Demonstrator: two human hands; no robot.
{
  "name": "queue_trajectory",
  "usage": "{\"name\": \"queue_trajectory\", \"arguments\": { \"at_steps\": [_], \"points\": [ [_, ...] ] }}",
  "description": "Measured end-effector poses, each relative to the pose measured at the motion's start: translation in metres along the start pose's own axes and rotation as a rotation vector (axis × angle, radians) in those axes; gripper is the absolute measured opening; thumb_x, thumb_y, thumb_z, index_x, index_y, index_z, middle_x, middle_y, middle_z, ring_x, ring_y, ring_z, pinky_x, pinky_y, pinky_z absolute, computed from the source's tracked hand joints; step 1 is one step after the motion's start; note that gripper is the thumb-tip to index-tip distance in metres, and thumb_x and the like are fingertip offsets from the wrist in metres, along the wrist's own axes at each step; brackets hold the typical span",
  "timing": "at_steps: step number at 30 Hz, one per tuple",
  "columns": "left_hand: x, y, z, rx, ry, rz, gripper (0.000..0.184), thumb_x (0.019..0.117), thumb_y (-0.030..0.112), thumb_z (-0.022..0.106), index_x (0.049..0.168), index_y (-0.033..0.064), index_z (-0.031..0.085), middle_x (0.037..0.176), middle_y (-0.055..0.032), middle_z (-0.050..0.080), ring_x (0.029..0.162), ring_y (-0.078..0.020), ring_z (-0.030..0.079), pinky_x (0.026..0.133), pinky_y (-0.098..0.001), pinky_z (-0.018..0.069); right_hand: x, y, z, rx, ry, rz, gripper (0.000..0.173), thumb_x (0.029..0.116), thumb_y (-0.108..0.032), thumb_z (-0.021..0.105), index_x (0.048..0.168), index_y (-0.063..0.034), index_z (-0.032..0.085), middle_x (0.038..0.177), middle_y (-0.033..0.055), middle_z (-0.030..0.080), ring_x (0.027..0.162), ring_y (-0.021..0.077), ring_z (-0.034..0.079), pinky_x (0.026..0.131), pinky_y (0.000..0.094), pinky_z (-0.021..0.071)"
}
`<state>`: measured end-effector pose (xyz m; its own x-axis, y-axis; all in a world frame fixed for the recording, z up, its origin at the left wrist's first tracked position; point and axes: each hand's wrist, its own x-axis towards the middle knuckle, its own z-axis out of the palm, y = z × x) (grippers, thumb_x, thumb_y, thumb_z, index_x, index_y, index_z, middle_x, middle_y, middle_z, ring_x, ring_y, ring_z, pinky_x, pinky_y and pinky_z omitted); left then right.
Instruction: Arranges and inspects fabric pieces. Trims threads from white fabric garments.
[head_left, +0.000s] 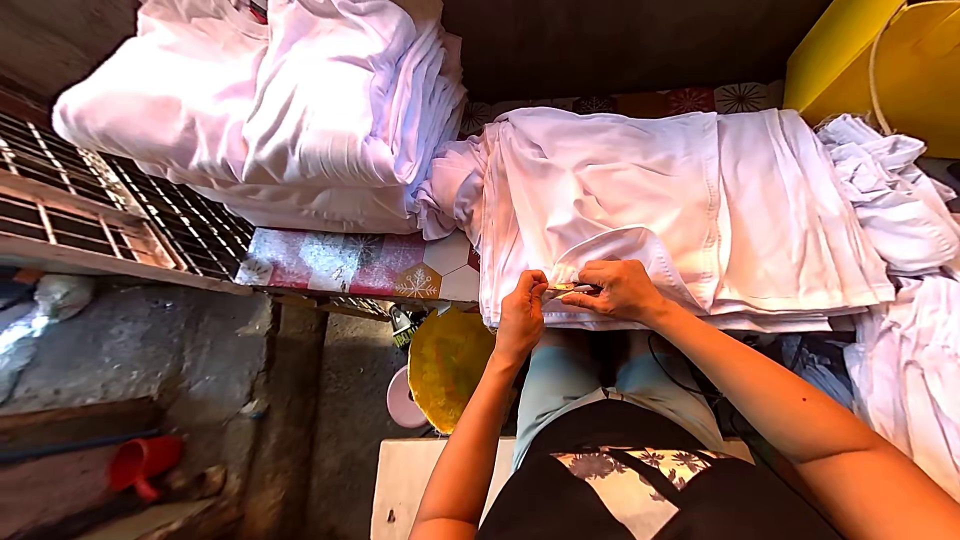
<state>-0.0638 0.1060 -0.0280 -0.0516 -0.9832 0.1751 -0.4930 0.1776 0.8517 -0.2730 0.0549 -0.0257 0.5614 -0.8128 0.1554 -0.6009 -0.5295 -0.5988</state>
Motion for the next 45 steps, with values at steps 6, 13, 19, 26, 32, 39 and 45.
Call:
{"name": "queue_trajectory", "arguments": {
  "at_steps": [6, 13, 19, 26, 32, 39, 45],
  "points": [
    [0.003, 0.0, 0.002, 0.001, -0.019, 0.001, 0.014, 0.1048, 0.005, 0.05, 0.105, -0.0012, 0.062, 0.081, -0.007, 0.062, 0.072, -0.0118, 0.061, 0.069, -0.0307, 0.0524, 0.002, 0.006, 0.004, -0.018, 0.076, -0.089, 0.055, 0.0936, -0.053, 0.065, 0.066, -0.0057, 0.064, 0.061, 0.0054, 0.053, 0.054, 0.0217, 0.055, 0.047, 0.041, 0.0381],
    [-0.023, 0.009, -0.06, 0.501, -0.08, -0.42, 0.024, 0.1051, 0.006, 0.046, 0.119, -0.0058, 0.063, 0.095, -0.0242, 0.071, 0.092, -0.0413, 0.071, 0.083, -0.0603, 0.0545, -0.003, 0.023, -0.009, 0.228, 0.094, 0.233, 0.038, 0.0999, -0.034, 0.067, 0.081, -0.0012, 0.069, 0.069, 0.0074, 0.059, 0.064, 0.0196, 0.056, 0.061, 0.042, 0.0469],
    [-0.028, -0.007, -0.065, 0.58, 0.2, -0.106, 0.022, 0.0992, 0.004, 0.059, 0.113, -0.0103, 0.068, 0.125, -0.0298, 0.064, 0.121, -0.0466, 0.06, 0.103, -0.0574, 0.0483, 0.006, 0.027, -0.011, 0.387, -0.011, 0.436, 0.041, 0.1056, -0.038, 0.058, 0.085, -0.0042, 0.067, 0.067, 0.0045, 0.053, 0.063, 0.0167, 0.051, 0.064, 0.0401, 0.0438],
    [0.031, -0.027, 0.016, 0.35, -0.098, 0.353, 0.017, 0.0975, 0.001, 0.061, 0.106, 0.0004, 0.076, 0.112, -0.0167, 0.072, 0.1, -0.0341, 0.069, 0.088, -0.0486, 0.0564, 0.008, 0.029, -0.01, 0.458, -0.033, 0.461, 0.045, 0.1057, -0.039, 0.057, 0.076, -0.0044, 0.062, 0.062, 0.0025, 0.046, 0.057, 0.014, 0.046, 0.059, 0.0357, 0.0401],
    [0.032, -0.048, 0.023, 0.408, 0.006, 0.449, 0.012, 0.0941, -0.002, 0.063, 0.094, 0.0012, 0.074, 0.1, -0.0154, 0.071, 0.094, -0.0331, 0.068, 0.083, -0.0435, 0.0568, 0.006, 0.031, -0.006, 0.424, -0.007, 0.461, 0.046, 0.1048, -0.041, 0.059, 0.077, -0.0049, 0.062, 0.063, 0.0031, 0.048, 0.059, 0.0156, 0.048, 0.061, 0.0386, 0.0413],
    [-0.034, -0.029, -0.008, 0.181, 0.158, 0.21, 0.014, 0.0942, 0.001, 0.062, 0.091, 0.001, 0.076, 0.09, -0.0084, 0.074, 0.091, -0.0179, 0.069, 0.087, -0.031, 0.0552, 0.005, 0.033, -0.003, 0.412, 0.013, 0.428, 0.041, 0.1044, -0.039, 0.06, 0.08, -0.0065, 0.066, 0.064, 0.0015, 0.051, 0.06, 0.0138, 0.049, 0.062, 0.0377, 0.0422],
    [-0.083, -0.02, -0.096, 0.891, -0.677, -0.862, 0.026, 0.1029, 0.016, 0.054, 0.11, -0.0033, 0.071, 0.118, -0.0271, 0.068, 0.117, -0.0445, 0.064, 0.096, -0.0621, 0.0498, -0.002, 0.029, -0.006, 0.434, 0.027, 0.394, 0.033, 0.1031, -0.035, 0.063, 0.094, -0.005, 0.071, 0.071, 0.0035, 0.059, 0.064, 0.0138, 0.053, 0.066, 0.0378, 0.0459]
  ]
}}
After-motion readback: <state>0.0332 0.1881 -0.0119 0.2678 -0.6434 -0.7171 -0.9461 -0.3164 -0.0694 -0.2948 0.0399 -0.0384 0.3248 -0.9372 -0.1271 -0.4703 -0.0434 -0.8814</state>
